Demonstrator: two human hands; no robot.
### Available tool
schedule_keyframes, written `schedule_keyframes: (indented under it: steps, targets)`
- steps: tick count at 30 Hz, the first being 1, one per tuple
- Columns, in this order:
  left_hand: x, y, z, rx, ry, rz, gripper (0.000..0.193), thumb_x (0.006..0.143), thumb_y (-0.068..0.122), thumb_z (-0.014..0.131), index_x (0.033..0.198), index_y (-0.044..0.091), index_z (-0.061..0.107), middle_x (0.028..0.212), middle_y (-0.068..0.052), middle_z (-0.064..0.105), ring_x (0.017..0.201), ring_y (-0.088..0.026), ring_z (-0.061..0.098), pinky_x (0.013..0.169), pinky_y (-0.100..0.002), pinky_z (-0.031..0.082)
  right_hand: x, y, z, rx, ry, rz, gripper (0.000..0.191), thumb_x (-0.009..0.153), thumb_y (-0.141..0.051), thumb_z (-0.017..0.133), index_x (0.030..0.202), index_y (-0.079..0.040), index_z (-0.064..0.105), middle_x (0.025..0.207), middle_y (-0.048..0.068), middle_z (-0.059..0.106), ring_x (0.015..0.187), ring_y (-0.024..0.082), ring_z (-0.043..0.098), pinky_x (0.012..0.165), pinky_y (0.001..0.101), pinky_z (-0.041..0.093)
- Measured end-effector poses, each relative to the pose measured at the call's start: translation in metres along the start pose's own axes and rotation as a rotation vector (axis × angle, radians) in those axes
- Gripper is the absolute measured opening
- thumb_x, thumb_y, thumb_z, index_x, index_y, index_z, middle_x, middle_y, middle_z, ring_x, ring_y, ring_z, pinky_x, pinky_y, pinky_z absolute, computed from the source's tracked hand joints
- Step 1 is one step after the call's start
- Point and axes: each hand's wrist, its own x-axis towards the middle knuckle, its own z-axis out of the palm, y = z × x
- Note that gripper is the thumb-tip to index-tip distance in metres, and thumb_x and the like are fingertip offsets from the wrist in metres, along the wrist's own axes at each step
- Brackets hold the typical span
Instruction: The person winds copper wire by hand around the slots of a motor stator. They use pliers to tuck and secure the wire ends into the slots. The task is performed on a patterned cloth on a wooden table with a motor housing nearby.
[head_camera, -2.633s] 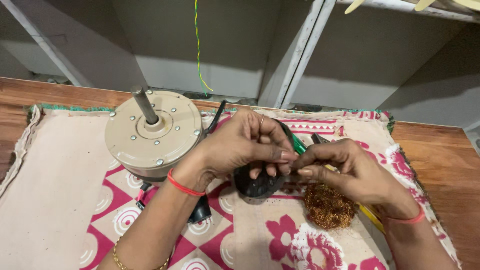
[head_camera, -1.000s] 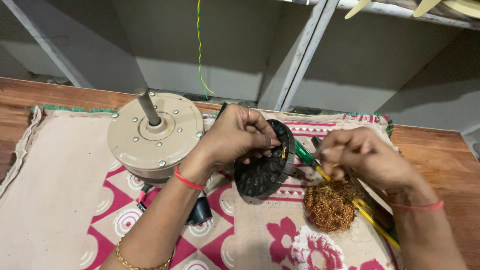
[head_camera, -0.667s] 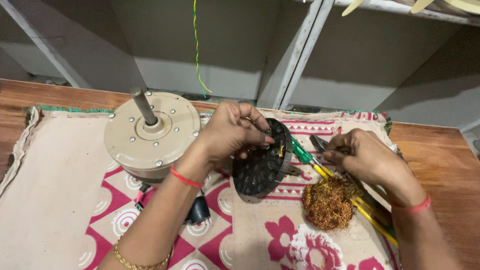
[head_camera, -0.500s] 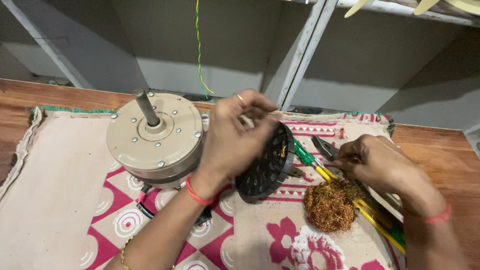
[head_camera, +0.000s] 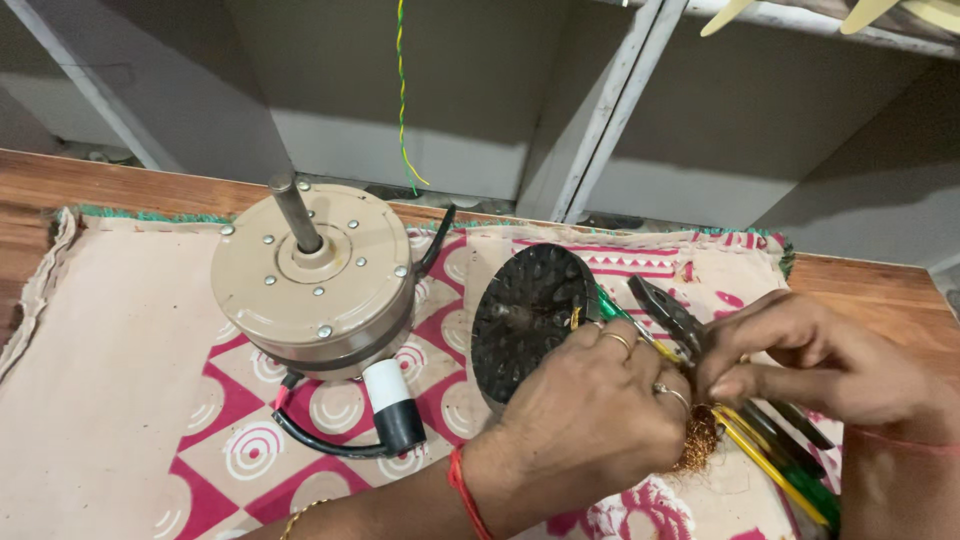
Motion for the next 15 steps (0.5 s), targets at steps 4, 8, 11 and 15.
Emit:
schedule_keyframes:
  steps: [4, 8, 11, 15]
  targets:
    - [0.003, 0.001, 0.0, 0.014, -0.055, -0.001, 0.019, 0.08, 0.009, 0.064, 0.082, -0.009, 0.064, 0.076, -0.02, 0.065, 0.081, -0.032, 0.064, 0.073, -0.043, 0.053, 0.004, 0.004, 0.002, 0.161, 0.409, -0.065, 0.014, 0.094, -0.002, 0.069, 0.092, 0.009, 0.077, 0.082, 0.013, 0.075, 0.073, 0.016, 0.068, 0.062, 0.0307, 0.053]
    - [0.001, 0.0, 0.003, -0.062, -0.117, -0.011, 0.017, 0.079, 0.009, 0.063, 0.077, -0.008, 0.062, 0.074, -0.021, 0.065, 0.079, -0.035, 0.065, 0.074, -0.046, 0.053, 0.021, 0.01, 0.015, 0.134, 0.445, 0.042, 0.009, 0.093, -0.003, 0.07, 0.092, 0.006, 0.073, 0.076, 0.01, 0.071, 0.071, 0.013, 0.063, 0.063, 0.0287, 0.051]
    - [-0.001, 0.0, 0.007, -0.146, -0.077, -0.031, 0.017, 0.078, 0.009, 0.062, 0.077, -0.007, 0.061, 0.076, -0.023, 0.065, 0.08, -0.037, 0.065, 0.076, -0.048, 0.053, 0.029, 0.007, 0.027, 0.232, 0.435, 0.057, 0.01, 0.093, -0.001, 0.07, 0.094, 0.007, 0.075, 0.078, 0.009, 0.07, 0.072, 0.012, 0.062, 0.065, 0.0284, 0.051]
    - [-0.004, -0.004, 0.008, -0.191, -0.012, -0.049, 0.018, 0.079, 0.009, 0.062, 0.085, -0.008, 0.063, 0.078, -0.022, 0.066, 0.081, -0.037, 0.066, 0.08, -0.049, 0.053, 0.04, 0.001, 0.032, 0.293, 0.353, 0.14, 0.016, 0.089, -0.002, 0.068, 0.1, 0.006, 0.077, 0.08, 0.009, 0.074, 0.07, 0.013, 0.064, 0.063, 0.0289, 0.053]
